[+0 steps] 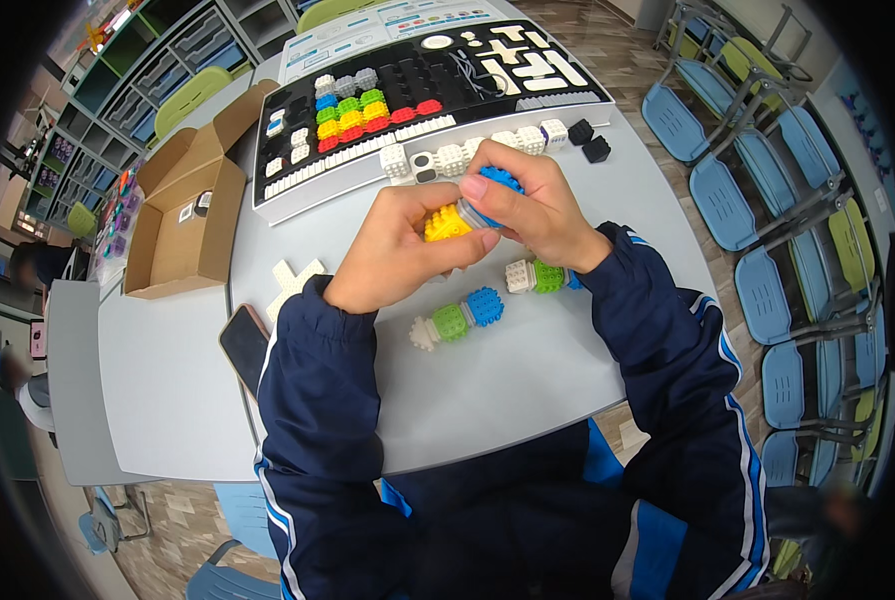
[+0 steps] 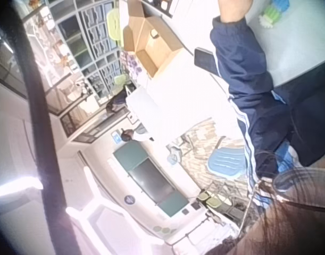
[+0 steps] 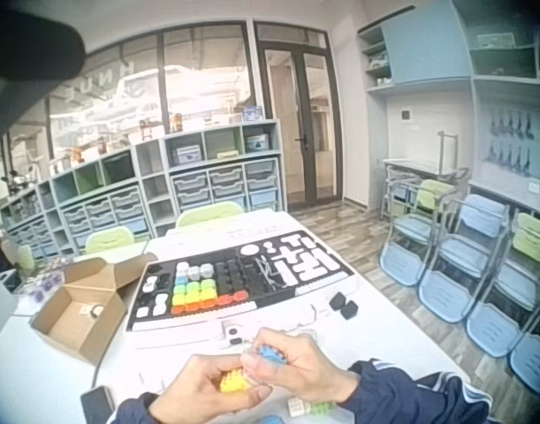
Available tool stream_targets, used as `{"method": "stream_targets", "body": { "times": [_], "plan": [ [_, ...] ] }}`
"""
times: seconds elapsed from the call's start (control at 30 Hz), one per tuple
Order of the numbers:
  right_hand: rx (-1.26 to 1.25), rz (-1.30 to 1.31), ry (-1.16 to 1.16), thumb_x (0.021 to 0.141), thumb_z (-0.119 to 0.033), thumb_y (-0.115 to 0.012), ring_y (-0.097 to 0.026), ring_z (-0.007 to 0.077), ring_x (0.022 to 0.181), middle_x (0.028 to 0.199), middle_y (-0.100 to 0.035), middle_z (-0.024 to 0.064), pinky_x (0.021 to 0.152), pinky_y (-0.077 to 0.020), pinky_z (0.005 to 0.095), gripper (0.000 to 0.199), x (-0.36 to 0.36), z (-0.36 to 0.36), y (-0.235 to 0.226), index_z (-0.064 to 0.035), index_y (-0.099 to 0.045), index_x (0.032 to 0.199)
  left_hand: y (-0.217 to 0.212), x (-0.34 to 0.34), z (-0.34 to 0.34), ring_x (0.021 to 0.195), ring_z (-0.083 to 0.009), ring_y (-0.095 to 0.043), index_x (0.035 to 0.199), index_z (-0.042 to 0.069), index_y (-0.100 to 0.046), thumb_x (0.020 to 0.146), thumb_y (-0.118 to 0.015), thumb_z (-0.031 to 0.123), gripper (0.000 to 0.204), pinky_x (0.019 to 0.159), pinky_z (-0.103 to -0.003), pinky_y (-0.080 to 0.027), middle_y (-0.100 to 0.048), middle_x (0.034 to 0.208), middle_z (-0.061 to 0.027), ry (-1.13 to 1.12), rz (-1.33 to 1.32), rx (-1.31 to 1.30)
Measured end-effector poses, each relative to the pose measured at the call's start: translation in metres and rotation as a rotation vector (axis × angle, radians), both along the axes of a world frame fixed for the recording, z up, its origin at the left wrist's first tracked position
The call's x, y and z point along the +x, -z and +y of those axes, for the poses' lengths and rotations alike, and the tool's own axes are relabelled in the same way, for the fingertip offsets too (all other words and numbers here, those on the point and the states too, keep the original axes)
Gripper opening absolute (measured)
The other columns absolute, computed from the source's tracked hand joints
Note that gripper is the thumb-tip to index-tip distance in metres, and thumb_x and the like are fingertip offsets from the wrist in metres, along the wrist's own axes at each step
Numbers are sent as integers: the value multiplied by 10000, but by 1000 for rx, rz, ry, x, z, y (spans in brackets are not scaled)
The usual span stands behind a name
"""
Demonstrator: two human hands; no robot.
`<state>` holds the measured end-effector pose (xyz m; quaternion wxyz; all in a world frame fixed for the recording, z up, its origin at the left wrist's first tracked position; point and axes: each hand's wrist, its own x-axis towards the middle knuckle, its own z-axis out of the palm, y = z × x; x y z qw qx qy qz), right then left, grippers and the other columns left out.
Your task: The person assembles colorful interlocking building blocks into small structures on a table. They pick up individual pieces, connect them together, and place the completed units on the table surface.
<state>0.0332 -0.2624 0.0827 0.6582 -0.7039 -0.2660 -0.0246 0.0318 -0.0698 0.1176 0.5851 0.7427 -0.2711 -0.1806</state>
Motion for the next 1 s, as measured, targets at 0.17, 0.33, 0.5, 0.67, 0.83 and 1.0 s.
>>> {"method": "stream_targets", "body": {
  "times": [0.17,0.33,0.5,0.67,0.83,1.0],
  "plan": [
    [4,25,-11,959,-382,-612,-384,4,508,639,-459,-59,449,-279,193,330,-1,-1,-2,-63,-556,894,-1,0,1,573,-35,-532,1003,-10,-701,844,-769,175,253,520,-198,-435,-609,682,14,11,-5,14],
    [9,38,-7,957,-396,-617,-386,15,538,638,-460,-55,470,-287,206,348,-1,-1,-2,-64,-558,870,-1,0,0,576,-37,-537,1018,-9,-700,848,-768,171,257,521,-199,-439,-612,687,12,7,15,16],
    [13,51,2,954,-412,-627,-399,34,600,635,-463,-48,513,-309,230,378,-4,0,-6,-63,-565,824,0,1,1,591,-34,-534,1012,-17,-700,849,-767,181,265,531,-202,-447,-614,704,16,16,28,14],
    [12,36,-10,956,-397,-621,-388,13,541,643,-464,-56,474,-290,205,349,0,0,-2,-63,-559,873,0,1,2,596,-34,-533,1005,-10,-706,852,-764,180,250,533,-200,-443,-616,712,18,20,39,7],
    [9,47,-19,955,-392,-618,-383,2,509,646,-465,-59,452,-281,192,337,1,-1,0,-65,-558,903,3,3,3,603,-33,-533,993,-3,-710,854,-762,174,232,537,-197,-440,-617,718,19,33,42,-4],
    [12,88,-34,960,-381,-617,-381,4,503,657,-470,-55,449,-283,196,323,1,-1,0,-68,-554,909,6,7,3,569,-45,-554,1014,5,-704,837,-762,121,219,519,-195,-433,-614,683,7,46,32,-27]
  ]
}}
